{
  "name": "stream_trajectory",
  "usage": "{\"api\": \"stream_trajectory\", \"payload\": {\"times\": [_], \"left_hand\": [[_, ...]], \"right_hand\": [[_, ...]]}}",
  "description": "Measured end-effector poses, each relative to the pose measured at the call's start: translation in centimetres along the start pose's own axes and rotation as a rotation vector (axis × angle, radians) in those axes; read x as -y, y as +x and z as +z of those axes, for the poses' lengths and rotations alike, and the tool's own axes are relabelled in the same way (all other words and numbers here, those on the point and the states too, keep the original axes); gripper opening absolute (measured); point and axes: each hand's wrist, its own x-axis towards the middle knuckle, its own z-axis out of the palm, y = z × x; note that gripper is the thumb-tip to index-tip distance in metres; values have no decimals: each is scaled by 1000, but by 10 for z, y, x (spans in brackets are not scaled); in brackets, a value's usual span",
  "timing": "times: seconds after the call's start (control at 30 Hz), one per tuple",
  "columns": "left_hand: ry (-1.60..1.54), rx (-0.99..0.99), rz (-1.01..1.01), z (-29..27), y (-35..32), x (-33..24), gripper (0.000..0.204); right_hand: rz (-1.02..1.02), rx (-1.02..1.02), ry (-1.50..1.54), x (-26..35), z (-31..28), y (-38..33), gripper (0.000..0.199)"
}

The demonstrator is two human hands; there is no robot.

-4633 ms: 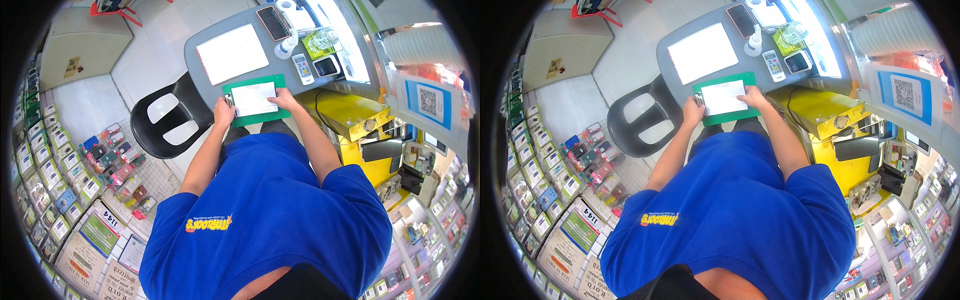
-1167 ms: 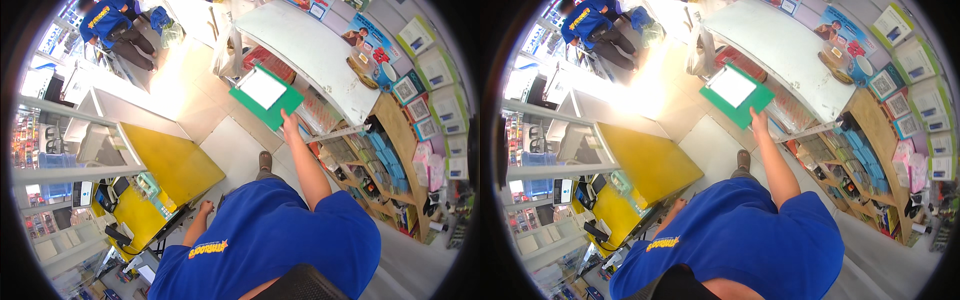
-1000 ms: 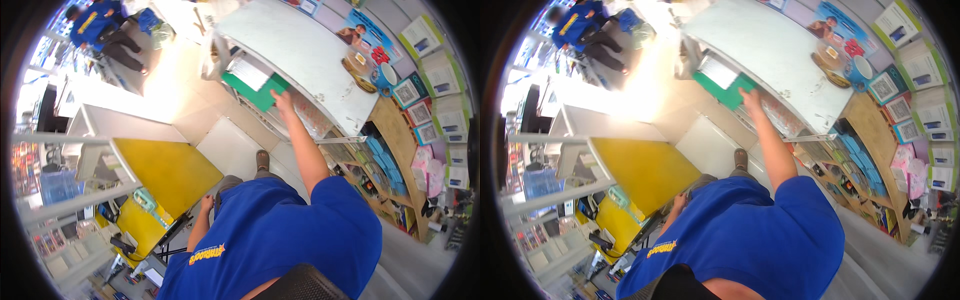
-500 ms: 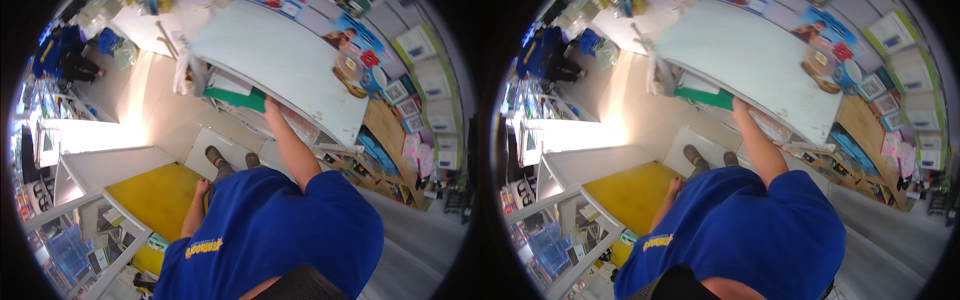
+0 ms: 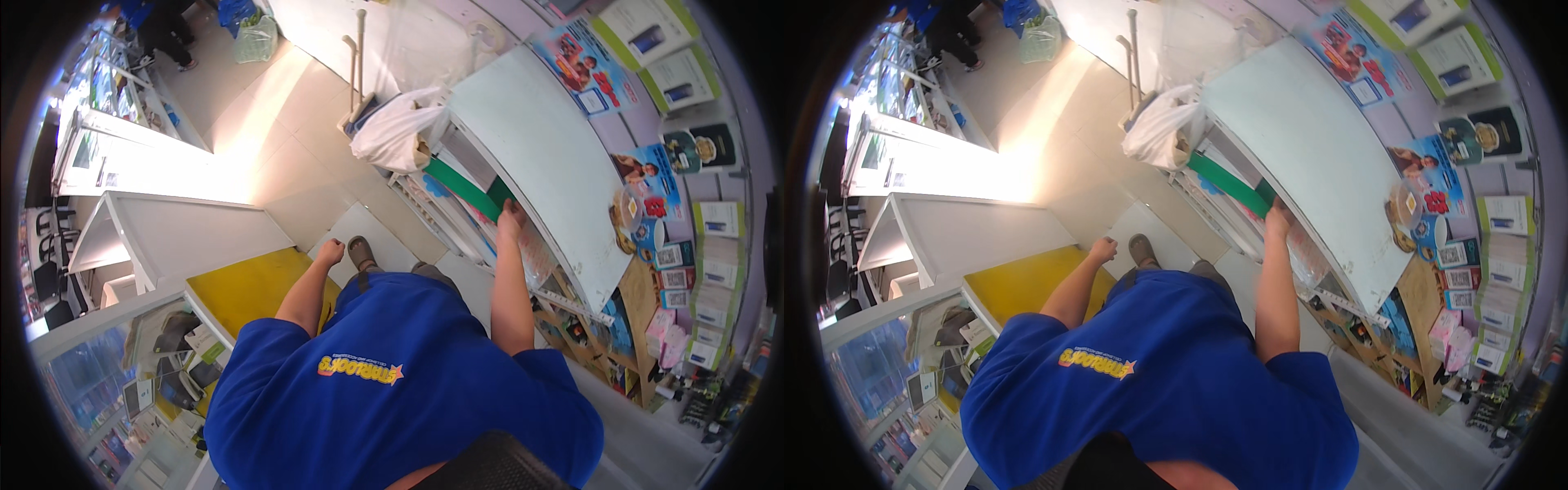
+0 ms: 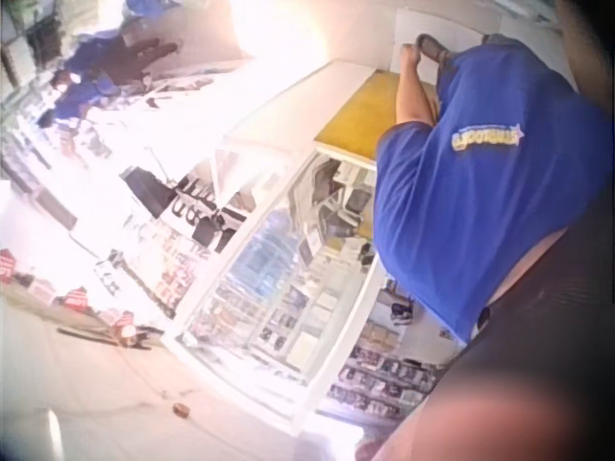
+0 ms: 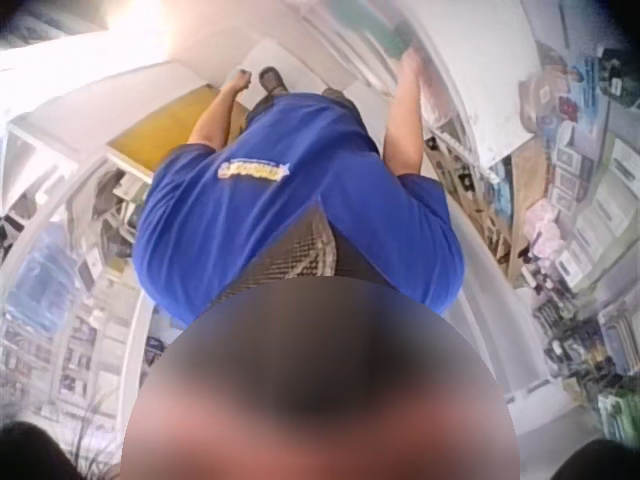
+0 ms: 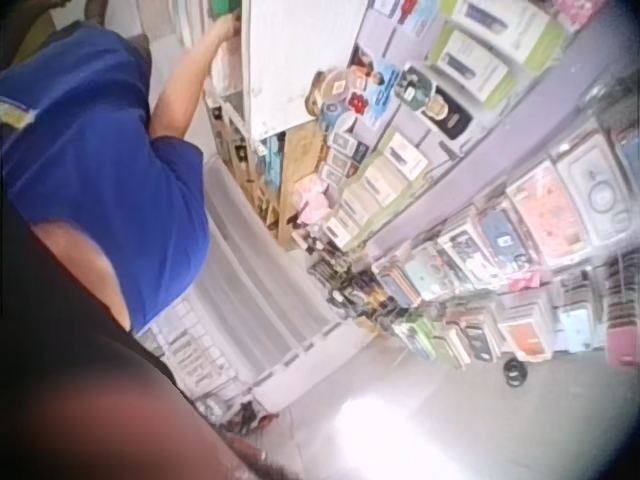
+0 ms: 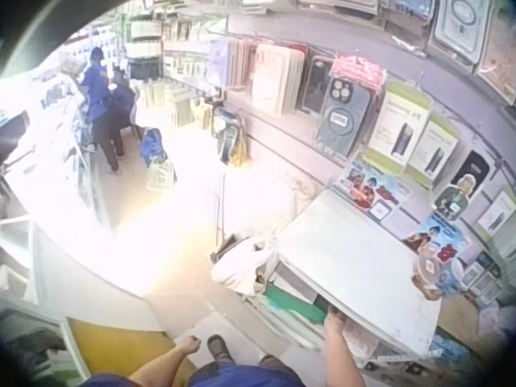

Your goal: The person organizes stationery items at a retail counter, placing a small gray pouch and a white box into a wall-mounted rack, then handles a green folder and papers on a nearby table.

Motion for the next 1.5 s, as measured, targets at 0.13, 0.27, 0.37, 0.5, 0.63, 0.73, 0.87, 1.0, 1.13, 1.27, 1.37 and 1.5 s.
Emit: {"api": "stream_trajectory", "payload": {"times": [0.13, 0.27, 0.37, 0.5, 0.63, 0.73, 0.87, 1.0, 1.13, 1.27, 1.37, 1.5], "left_hand": [[-143, 36, -64, -11, 8, -16, 39], [-142, -8, -30, 0, 6, -30, 38], [-152, -86, -63, 18, -5, -29, 41], [-64, -203, -72, 50, -36, -22, 38], [-13, -146, -179, 105, -88, -18, 44], [-178, 207, -331, 169, -132, -26, 68], [-187, 268, -168, 221, -174, -34, 62], [-281, 248, -98, 235, -221, -31, 58], [-267, 189, -65, 272, -263, -8, 54], [-230, 94, 150, 331, -288, 68, 55], [-307, 20, 80, 392, -307, 122, 54], [-509, -20, -125, 429, -382, 174, 55]], "right_hand": [[86, -10, 204, -13, -4, 2, 31], [-24, -53, -384, -21, 8, 6, 41], [-166, 154, -556, 1, -2, 3, 49], [-171, 260, -736, 57, -35, -31, 53], [-395, 431, -380, 103, -54, -65, 29], [-917, 509, -179, 124, -39, -71, 29], [-840, 566, -423, 138, -18, -62, 37], [-559, 612, -380, 135, -8, -58, 47], [-820, 507, -504, 123, -6, -55, 60], [-884, 421, -532, 121, -5, -55, 59], [-1047, 264, -482, 119, -7, -76, 42], [-1141, 702, -264, 72, -32, -159, 24]]}}
